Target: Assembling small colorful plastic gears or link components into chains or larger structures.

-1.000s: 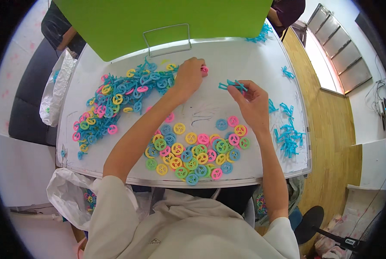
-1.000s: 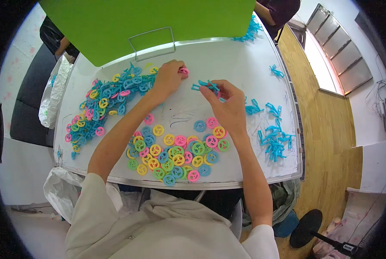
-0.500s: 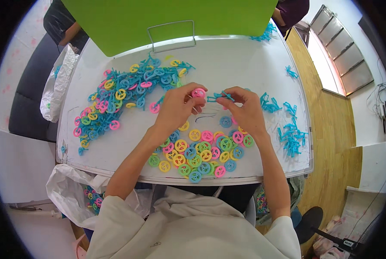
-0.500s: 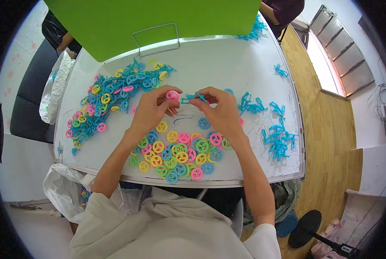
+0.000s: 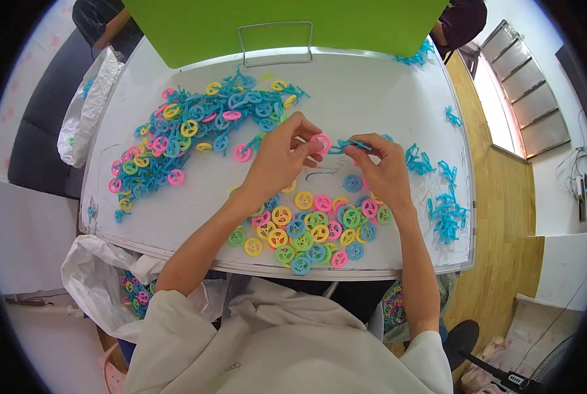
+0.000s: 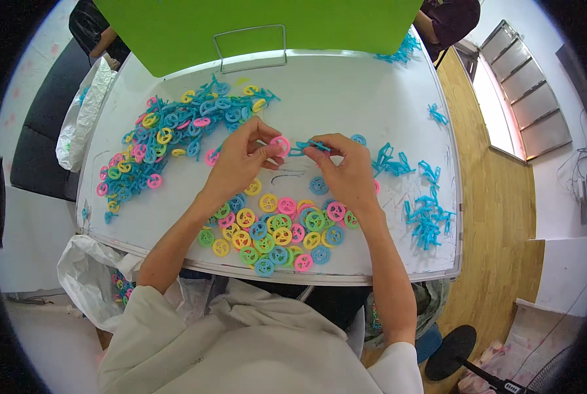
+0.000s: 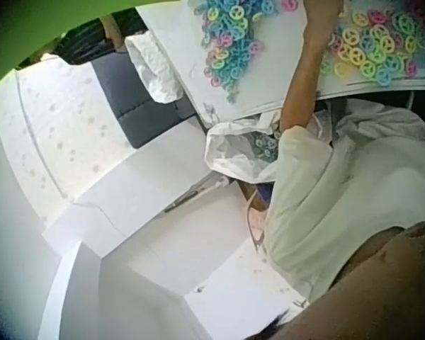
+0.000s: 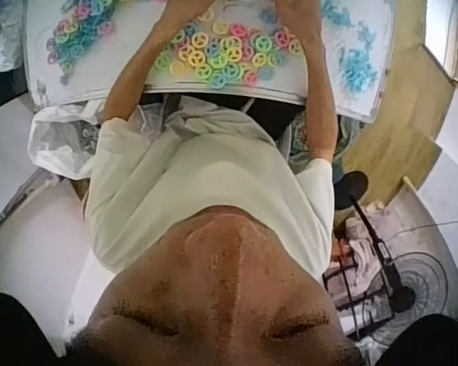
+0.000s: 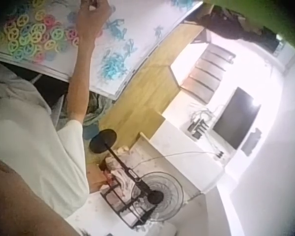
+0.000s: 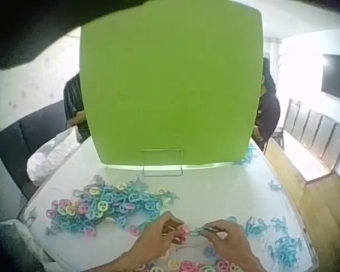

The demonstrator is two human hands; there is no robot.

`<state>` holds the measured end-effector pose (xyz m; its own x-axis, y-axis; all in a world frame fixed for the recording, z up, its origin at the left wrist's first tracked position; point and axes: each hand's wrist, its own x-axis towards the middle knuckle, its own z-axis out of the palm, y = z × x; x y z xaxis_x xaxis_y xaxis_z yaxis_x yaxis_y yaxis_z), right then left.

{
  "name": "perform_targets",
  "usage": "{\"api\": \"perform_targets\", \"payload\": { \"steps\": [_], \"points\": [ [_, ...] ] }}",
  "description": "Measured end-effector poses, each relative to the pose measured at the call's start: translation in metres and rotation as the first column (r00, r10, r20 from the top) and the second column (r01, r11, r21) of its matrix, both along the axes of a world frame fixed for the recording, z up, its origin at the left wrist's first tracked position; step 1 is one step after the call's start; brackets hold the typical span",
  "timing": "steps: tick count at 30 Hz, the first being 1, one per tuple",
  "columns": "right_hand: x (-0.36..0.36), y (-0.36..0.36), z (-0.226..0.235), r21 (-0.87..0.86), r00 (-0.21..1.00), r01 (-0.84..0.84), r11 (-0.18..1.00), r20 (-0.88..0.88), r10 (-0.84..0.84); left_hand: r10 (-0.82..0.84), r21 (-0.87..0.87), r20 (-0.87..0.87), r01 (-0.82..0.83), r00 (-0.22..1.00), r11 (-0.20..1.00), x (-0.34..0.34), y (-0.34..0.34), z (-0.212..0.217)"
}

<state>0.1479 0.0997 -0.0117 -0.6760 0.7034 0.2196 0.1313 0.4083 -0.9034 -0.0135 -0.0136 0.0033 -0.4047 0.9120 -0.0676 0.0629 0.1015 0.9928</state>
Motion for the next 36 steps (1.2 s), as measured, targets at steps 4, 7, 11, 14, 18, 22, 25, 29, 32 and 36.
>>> {"api": "perform_targets", "payload": {
  "steps": [4, 7, 11, 14, 18, 22, 25, 29, 32, 36],
  "points": [
    [-0.002, -0.005, 0.001, 0.056, 1.000, -0.022, 0.998, 0.003, 0.022, -0.019, 0.050, -0.013, 0.020, 1.000, 0.999, 0.003, 0.000, 0.006],
    [-0.002, -0.006, -0.001, 0.023, 0.999, -0.042, 0.999, -0.012, 0.042, -0.024, 0.013, 0.076, 0.023, 0.997, 1.000, 0.003, -0.001, 0.007],
    [-0.002, -0.010, 0.003, 0.012, 0.999, -0.023, 1.000, 0.039, 0.022, -0.027, -0.015, 0.106, 0.029, 0.994, 0.999, 0.002, -0.001, 0.003],
    [-0.002, -0.011, 0.003, 0.001, 0.999, -0.043, 0.999, 0.029, 0.043, -0.005, 0.004, 0.002, 0.005, 1.000, 1.000, 0.004, -0.001, -0.003],
    [-0.002, -0.009, 0.006, -0.091, 0.996, -0.058, 0.994, 0.065, 0.064, 0.007, 0.000, -0.195, -0.007, 0.981, 1.000, 0.009, -0.002, -0.012],
    [-0.001, -0.005, 0.005, -0.260, 0.997, -0.055, 0.964, 0.041, 0.068, 0.016, 0.121, -0.266, 0.016, 0.964, 0.993, 0.009, -0.002, -0.013],
    [-0.002, -0.012, 0.008, -0.206, 0.994, 0.094, 0.974, 0.083, -0.078, -0.006, 0.078, -0.040, 0.009, 0.999, 0.997, 0.008, -0.001, -0.006],
    [-0.003, -0.010, 0.003, -0.103, 0.999, -0.054, 0.993, -0.001, 0.054, 0.064, 0.076, 0.085, -0.071, 0.994, 0.995, 0.007, -0.001, -0.004],
    [-0.005, -0.012, 0.002, 0.003, 0.992, -0.058, 0.998, -0.116, 0.058, 0.066, 0.085, 0.125, -0.077, 0.990, 0.993, 0.006, -0.003, -0.003],
    [-0.004, -0.014, 0.009, 0.067, 0.999, -0.001, 0.998, -0.046, 0.004, 0.005, 0.105, 0.128, -0.018, 0.992, 0.994, 0.011, -0.004, -0.006]
  ]
}}
